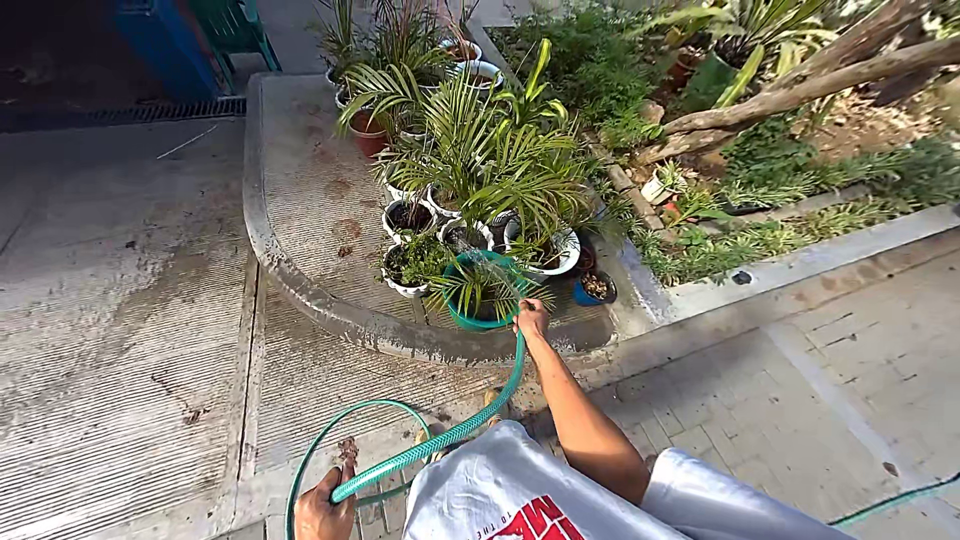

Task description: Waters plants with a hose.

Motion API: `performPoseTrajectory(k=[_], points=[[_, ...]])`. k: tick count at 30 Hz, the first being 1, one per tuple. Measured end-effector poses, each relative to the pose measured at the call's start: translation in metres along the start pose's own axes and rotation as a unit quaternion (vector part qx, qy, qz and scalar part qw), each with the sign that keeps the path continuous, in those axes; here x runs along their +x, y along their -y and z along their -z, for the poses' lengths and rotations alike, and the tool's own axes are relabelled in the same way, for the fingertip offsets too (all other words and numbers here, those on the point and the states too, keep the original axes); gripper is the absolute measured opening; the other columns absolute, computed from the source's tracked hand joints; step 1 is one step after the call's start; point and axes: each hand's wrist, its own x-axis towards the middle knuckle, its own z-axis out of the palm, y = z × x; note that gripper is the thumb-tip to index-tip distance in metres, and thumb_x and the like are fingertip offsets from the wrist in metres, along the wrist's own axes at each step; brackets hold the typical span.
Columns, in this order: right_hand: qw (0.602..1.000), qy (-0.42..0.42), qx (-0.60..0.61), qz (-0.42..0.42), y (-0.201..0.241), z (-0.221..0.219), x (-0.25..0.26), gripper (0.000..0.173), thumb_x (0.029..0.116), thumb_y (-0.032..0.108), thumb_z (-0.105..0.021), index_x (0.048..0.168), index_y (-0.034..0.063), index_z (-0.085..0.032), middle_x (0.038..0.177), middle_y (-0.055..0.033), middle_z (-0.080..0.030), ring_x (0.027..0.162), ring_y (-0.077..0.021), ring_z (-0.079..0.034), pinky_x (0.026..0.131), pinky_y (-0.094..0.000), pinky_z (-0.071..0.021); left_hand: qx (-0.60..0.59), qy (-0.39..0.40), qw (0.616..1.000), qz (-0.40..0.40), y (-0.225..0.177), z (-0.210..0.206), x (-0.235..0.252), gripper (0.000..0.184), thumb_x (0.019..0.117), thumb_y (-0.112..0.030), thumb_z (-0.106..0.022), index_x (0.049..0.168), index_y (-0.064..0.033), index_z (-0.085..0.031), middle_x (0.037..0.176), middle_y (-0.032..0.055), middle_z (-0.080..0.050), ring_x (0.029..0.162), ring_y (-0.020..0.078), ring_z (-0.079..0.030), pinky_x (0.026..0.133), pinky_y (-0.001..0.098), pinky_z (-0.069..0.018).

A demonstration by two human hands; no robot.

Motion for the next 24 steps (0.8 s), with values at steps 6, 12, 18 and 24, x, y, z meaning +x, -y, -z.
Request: performPoseTrajectory(k=[6,12,18,24], points=[[0.999,0.013,-0.035,-0.003,0.005,-0.003,-0.001,0.035,0.1113,0.025,-0.047,0.14,0.006,-0.054,0.088,-0.0139,-0.063,0.059,-0.0173,-0.06,0.058,-0.0322,-0.0535,0.002,0.007,1.0,0.004,0.005,0.002,-0.007,0.054,0.1006,-0.039,-0.051,0.056,-0.0094,-0.045,0.046,-0.0013,-0.037,0.041,0.0088,-0.041,0.044,0.031,-0.0325],[0.999,0.009,-0.037,0.004,0.011,-0.007,-0.006,0.037,0.1118,0.026,-0.046,0.141,0.0053,-0.052,0.084,-0.014,-0.064,0.056,-0.0174,-0.059,0.056,-0.032,-0.0533,0.006,0.003,1.0,0.007,0.007,0.002,-0.008,0.053,0.1005,-0.038,-0.052,0.056,-0.0104,-0.045,0.046,-0.0023,-0.036,0.041,0.0078,-0.04,0.044,0.0302,-0.0319],[1.0,0.003,-0.026,0.008,0.011,-0.007,-0.004,0.036,0.1122,0.026,-0.044,0.141,0.0053,-0.053,0.081,-0.0135,-0.063,0.054,-0.0172,-0.058,0.055,-0.0316,-0.0525,0.005,0.007,1.0,0.006,0.007,0.003,-0.007,0.052,0.0995,-0.037,-0.052,0.056,-0.01,-0.045,0.046,-0.0018,-0.037,0.041,0.0083,-0.04,0.044,0.0304,-0.032],[0.998,0.012,-0.062,-0.021,0.006,0.015,0.001,0.035,0.111,0.024,-0.047,0.14,0.0047,-0.055,0.091,-0.0157,-0.064,0.061,-0.0181,-0.061,0.06,-0.0326,-0.054,0.004,0.03,1.0,0.006,-0.005,-0.007,-0.001,0.052,0.1002,-0.036,-0.052,0.057,-0.0068,-0.048,0.047,0.0012,-0.04,0.043,0.0128,-0.043,0.046,0.0348,-0.035]])
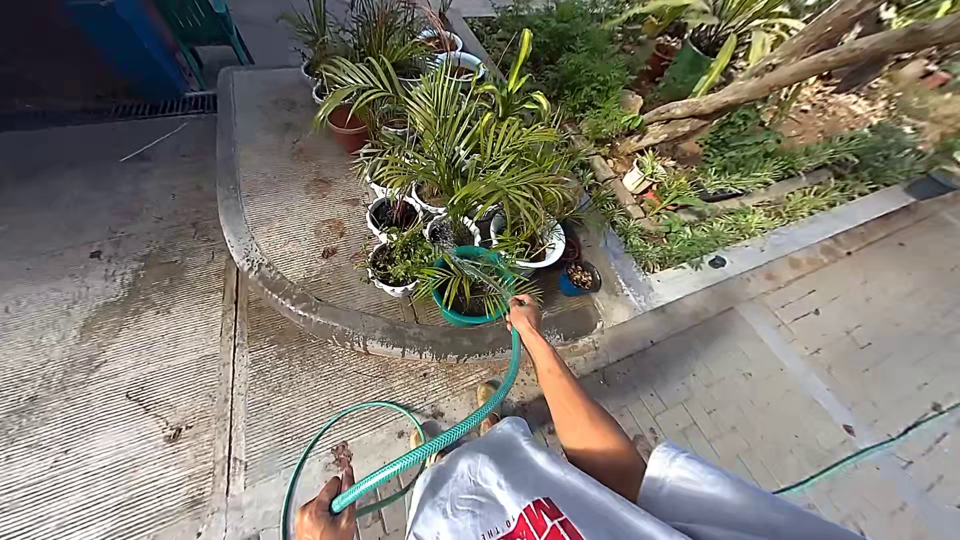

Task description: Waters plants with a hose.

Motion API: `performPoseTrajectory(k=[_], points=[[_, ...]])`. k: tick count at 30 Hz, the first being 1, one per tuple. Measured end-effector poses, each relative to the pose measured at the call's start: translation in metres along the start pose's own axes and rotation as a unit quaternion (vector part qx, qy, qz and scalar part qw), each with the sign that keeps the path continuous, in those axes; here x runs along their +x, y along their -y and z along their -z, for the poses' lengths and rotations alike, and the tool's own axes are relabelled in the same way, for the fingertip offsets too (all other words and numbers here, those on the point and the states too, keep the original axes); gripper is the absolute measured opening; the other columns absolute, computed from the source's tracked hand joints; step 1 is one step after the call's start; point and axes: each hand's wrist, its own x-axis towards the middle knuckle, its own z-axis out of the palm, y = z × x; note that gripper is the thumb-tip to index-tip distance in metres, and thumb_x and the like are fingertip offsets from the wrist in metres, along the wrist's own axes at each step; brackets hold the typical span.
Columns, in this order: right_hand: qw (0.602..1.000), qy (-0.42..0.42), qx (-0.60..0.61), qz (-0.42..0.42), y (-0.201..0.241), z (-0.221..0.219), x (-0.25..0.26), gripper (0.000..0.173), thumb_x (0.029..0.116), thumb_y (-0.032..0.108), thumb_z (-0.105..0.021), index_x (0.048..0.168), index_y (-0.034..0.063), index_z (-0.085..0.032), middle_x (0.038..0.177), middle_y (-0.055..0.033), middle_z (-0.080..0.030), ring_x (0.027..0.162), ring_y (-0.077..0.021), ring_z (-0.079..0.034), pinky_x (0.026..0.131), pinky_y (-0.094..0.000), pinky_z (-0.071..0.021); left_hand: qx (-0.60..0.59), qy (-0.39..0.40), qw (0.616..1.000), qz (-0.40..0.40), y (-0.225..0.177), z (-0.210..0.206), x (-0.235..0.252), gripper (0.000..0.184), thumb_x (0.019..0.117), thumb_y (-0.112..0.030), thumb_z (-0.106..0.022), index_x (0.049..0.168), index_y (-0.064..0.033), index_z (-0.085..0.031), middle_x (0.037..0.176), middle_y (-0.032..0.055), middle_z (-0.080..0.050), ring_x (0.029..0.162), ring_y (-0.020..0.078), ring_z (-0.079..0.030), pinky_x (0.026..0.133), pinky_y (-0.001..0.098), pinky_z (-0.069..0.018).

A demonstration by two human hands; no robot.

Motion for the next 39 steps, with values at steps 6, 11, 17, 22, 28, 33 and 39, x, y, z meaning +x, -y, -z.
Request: performPoseTrajectory(k=[6,11,17,22,28,33,39], points=[[0.989,-0.134,0.064,-0.013,-0.031,0.071,0.032,0.037,0.1113,0.024,-0.046,0.143,0.0046,-0.052,0.092,-0.0175,-0.064,0.063,-0.0207,-0.061,0.061,-0.0358,-0.0542,-0.018,0.06,0.998,-0.031,-0.028,-0.033,0.02,0.05,0.0988,-0.037,-0.052,0.058,-0.0083,-0.048,0.048,0.0012,-0.04,0.044,0.0143,-0.045,0.046,0.0363,-0.0363],[0.991,-0.118,0.052,-0.027,-0.033,0.106,0.048,0.037,0.1115,0.026,-0.047,0.142,0.0058,-0.053,0.089,-0.015,-0.064,0.061,-0.0181,-0.06,0.06,-0.0333,-0.0533,-0.02,0.069,0.996,-0.044,-0.068,-0.053,0.035,0.051,0.0986,-0.04,-0.05,0.056,-0.0112,-0.047,0.046,-0.0007,-0.038,0.042,0.0136,-0.043,0.046,0.0367,-0.0352],[0.988,-0.124,0.076,-0.047,-0.056,0.147,0.082,0.036,0.1113,0.023,-0.046,0.142,0.0043,-0.053,0.097,-0.0172,-0.064,0.065,-0.0199,-0.061,0.063,-0.0349,-0.0542,-0.015,0.062,0.997,-0.047,-0.111,-0.08,0.026,0.051,0.0985,-0.039,-0.05,0.055,-0.0117,-0.044,0.046,-0.0019,-0.036,0.04,0.0117,-0.041,0.044,0.0342,-0.0333],[0.996,-0.07,0.051,-0.032,-0.055,0.174,0.106,0.037,0.112,0.027,-0.045,0.142,0.0071,-0.054,0.091,-0.0154,-0.065,0.062,-0.0186,-0.06,0.061,-0.0335,-0.0532,-0.004,0.068,0.997,-0.025,-0.151,-0.104,0.007,0.05,0.0985,-0.036,-0.051,0.056,-0.0115,-0.045,0.046,-0.0019,-0.039,0.042,0.0109,-0.044,0.045,0.0342,-0.0354],[0.995,-0.069,0.062,-0.037,-0.074,0.21,0.146,0.038,0.112,0.026,-0.045,0.143,0.0064,-0.052,0.093,-0.0172,-0.066,0.066,-0.0224,-0.063,0.065,-0.0376,-0.0552,0.02,0.048,0.998,-0.019,-0.2,-0.13,-0.014,0.05,0.0985,-0.035,-0.052,0.055,-0.0123,-0.044,0.046,-0.0039,-0.037,0.041,0.0079,-0.04,0.044,0.0302,-0.0328],[0.998,-0.004,0.056,-0.019,-0.083,0.219,0.169,0.036,0.1114,0.027,-0.046,0.141,0.0071,-0.054,0.087,-0.014,-0.063,0.059,-0.0178,-0.057,0.059,-0.0337,-0.0521,0.037,0.035,0.999,-0.008,-0.23,-0.141,-0.031,0.05,0.099,-0.034,-0.052,0.055,-0.0105,-0.045,0.046,-0.0029,-0.037,0.042,0.0078,-0.04,0.044,0.0303,-0.033],[0.997,-0.039,0.067,-0.022,-0.087,0.227,0.182,0.038,0.1111,0.028,-0.047,0.143,0.0079,-0.054,0.093,-0.0189,-0.067,0.065,-0.0252,-0.063,0.064,-0.0414,-0.0558,0.045,0.033,0.998,-0.006,-0.244,-0.147,-0.037,0.051,0.0989,-0.035,-0.053,0.055,-0.0116,-0.044,0.046,-0.0039,-0.036,0.041,0.0072,-0.039,0.044,0.0297,-0.0328]])
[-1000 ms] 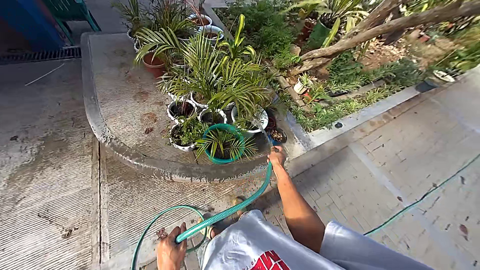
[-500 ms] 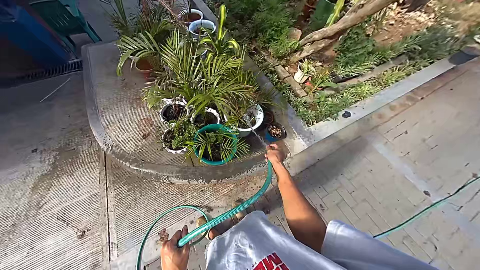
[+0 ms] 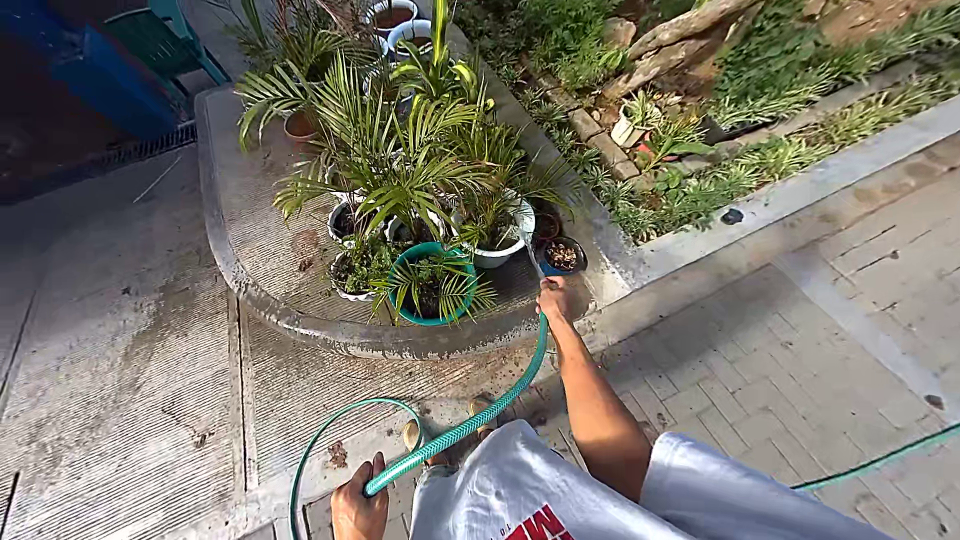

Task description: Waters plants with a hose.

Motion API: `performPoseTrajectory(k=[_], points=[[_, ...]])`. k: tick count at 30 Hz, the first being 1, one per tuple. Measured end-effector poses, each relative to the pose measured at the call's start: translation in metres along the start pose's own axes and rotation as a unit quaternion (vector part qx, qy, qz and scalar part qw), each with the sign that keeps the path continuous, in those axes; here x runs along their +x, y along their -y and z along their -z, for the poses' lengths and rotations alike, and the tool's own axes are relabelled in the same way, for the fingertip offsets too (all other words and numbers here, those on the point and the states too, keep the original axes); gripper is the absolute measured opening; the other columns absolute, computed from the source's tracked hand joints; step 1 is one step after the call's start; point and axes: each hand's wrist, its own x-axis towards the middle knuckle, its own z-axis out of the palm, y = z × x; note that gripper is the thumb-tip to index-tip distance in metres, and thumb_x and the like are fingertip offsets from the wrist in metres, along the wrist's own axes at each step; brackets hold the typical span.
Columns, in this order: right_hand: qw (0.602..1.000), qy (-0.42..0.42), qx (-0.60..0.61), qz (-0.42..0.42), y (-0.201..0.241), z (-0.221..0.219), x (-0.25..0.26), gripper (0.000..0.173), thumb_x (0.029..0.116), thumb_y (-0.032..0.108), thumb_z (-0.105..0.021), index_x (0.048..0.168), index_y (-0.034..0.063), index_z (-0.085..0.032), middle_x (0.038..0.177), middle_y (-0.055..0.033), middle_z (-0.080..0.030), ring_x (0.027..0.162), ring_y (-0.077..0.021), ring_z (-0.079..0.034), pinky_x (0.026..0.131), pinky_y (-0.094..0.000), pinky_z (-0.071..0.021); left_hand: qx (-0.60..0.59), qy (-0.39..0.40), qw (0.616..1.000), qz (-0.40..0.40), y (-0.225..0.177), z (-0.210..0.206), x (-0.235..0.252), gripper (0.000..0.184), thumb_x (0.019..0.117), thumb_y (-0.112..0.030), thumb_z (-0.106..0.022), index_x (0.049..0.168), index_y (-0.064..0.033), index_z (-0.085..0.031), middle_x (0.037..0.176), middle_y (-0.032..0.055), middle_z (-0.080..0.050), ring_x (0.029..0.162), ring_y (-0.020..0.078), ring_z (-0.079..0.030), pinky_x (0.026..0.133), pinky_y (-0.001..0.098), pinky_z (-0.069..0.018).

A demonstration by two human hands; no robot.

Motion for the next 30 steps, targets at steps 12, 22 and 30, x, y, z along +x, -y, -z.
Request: performPoseTrajectory(k=[12,22,30], points=[[0.999,0.015,-0.046,-0.011,0.004,-0.022,-0.008,0.036,0.1106,0.026,-0.048,0.141,0.0073,-0.055,0.1,-0.0201,-0.067,0.07,-0.0255,-0.064,0.067,-0.0415,-0.0552,-0.002,0.012,1.0,-0.01,0.025,0.018,0.025,0.047,0.0973,-0.032,-0.054,0.056,-0.0111,-0.045,0.047,-0.0039,-0.036,0.043,0.0074,-0.04,0.045,0.0295,-0.0331],[0.998,0.054,-0.01,0.028,0.056,-0.153,-0.119,0.037,0.1118,0.027,-0.045,0.141,0.0066,-0.053,0.086,-0.0149,-0.063,0.056,-0.0175,-0.058,0.057,-0.0328,-0.0527,-0.065,-0.025,0.997,-0.018,0.155,0.081,0.083,0.048,0.0982,-0.031,-0.055,0.056,-0.0107,-0.046,0.047,-0.005,-0.037,0.043,0.0044,-0.039,0.045,0.0273,-0.0331],[0.992,0.097,-0.017,0.082,0.125,-0.337,-0.209,0.036,0.1111,0.025,-0.047,0.139,0.0047,-0.055,0.089,-0.0167,-0.065,0.06,-0.0204,-0.061,0.061,-0.036,-0.0548,-0.051,-0.12,0.991,0.029,0.285,0.184,0.114,0.052,0.1014,-0.031,-0.054,0.058,-0.0028,-0.049,0.049,-0.0001,-0.041,0.046,0.006,-0.043,0.048,0.0286,-0.0358]])
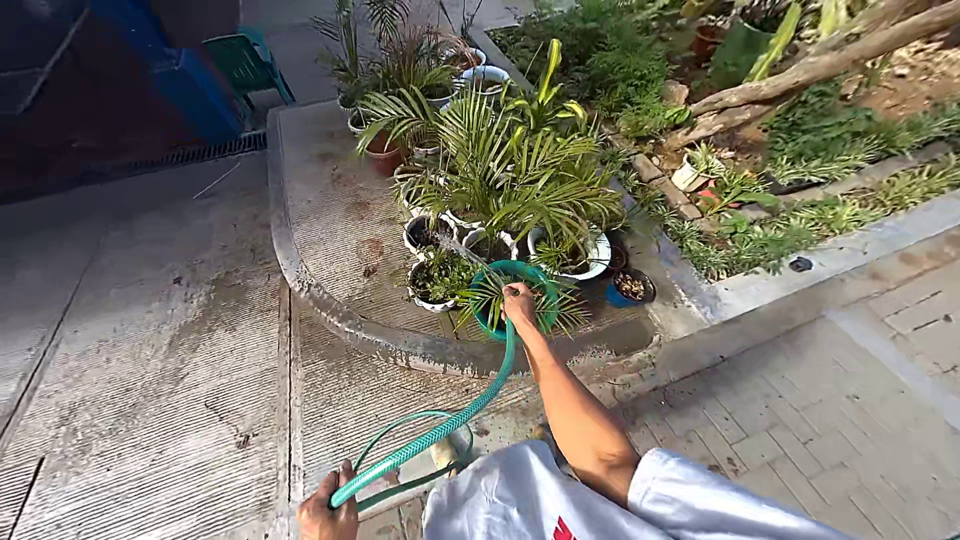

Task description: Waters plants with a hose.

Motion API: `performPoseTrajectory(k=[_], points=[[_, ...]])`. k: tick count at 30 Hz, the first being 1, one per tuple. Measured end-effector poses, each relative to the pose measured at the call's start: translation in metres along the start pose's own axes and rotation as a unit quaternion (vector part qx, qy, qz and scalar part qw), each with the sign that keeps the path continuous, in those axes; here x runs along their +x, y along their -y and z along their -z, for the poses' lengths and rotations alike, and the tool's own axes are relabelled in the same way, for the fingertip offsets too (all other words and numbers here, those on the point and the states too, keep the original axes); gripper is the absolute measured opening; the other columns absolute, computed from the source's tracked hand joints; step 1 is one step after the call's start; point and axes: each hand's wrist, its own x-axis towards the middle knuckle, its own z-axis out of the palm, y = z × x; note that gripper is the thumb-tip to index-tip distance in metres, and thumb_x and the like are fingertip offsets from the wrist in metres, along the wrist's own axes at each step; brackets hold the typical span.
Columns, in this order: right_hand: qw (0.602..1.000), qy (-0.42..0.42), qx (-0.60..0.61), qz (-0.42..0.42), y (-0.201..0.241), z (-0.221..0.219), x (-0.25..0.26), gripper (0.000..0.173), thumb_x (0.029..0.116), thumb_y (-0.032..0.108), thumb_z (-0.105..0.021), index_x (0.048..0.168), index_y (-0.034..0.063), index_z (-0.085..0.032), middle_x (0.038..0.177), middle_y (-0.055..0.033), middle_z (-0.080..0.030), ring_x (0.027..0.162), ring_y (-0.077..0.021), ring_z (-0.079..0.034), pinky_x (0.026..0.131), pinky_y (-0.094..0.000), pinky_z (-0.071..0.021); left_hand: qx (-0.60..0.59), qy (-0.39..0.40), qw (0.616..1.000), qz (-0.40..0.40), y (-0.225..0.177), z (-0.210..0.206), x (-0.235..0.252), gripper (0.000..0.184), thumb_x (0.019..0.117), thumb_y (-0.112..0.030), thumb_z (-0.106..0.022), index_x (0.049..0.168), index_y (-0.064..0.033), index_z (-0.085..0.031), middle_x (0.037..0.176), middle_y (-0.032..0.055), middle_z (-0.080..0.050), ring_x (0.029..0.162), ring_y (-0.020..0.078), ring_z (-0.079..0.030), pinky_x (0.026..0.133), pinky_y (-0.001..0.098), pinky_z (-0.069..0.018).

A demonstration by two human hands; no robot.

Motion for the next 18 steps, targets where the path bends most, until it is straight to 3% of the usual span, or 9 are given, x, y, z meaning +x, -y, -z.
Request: performPoseTrajectory(k=[5,18], points=[[1.0,0.008,-0.028,0.004,0.014,-0.047,-0.013,0.036,0.1108,0.028,-0.048,0.139,0.007,-0.056,0.091,-0.0173,-0.067,0.062,-0.0222,-0.063,0.063,-0.0382,-0.0558,-0.052,-0.006,0.997,0.05,0.032,0.017,0.014,0.05,0.099,-0.03,-0.057,0.055,-0.0101,-0.042,0.049,-0.0082,-0.034,0.044,-0.0014,-0.036,0.047,0.0224,-0.0307],[0.999,-0.017,-0.029,0.002,0.034,-0.082,-0.02,0.036,0.1108,0.026,-0.048,0.139,0.0061,-0.056,0.086,-0.0155,-0.065,0.057,-0.019,-0.059,0.058,-0.0348,-0.0538,-0.084,0.007,0.995,0.062,0.065,0.021,0.047,0.049,0.0984,-0.028,-0.058,0.055,-0.0121,-0.042,0.049,-0.0098,-0.034,0.044,-0.0019,-0.035,0.047,0.0224,-0.0307]])
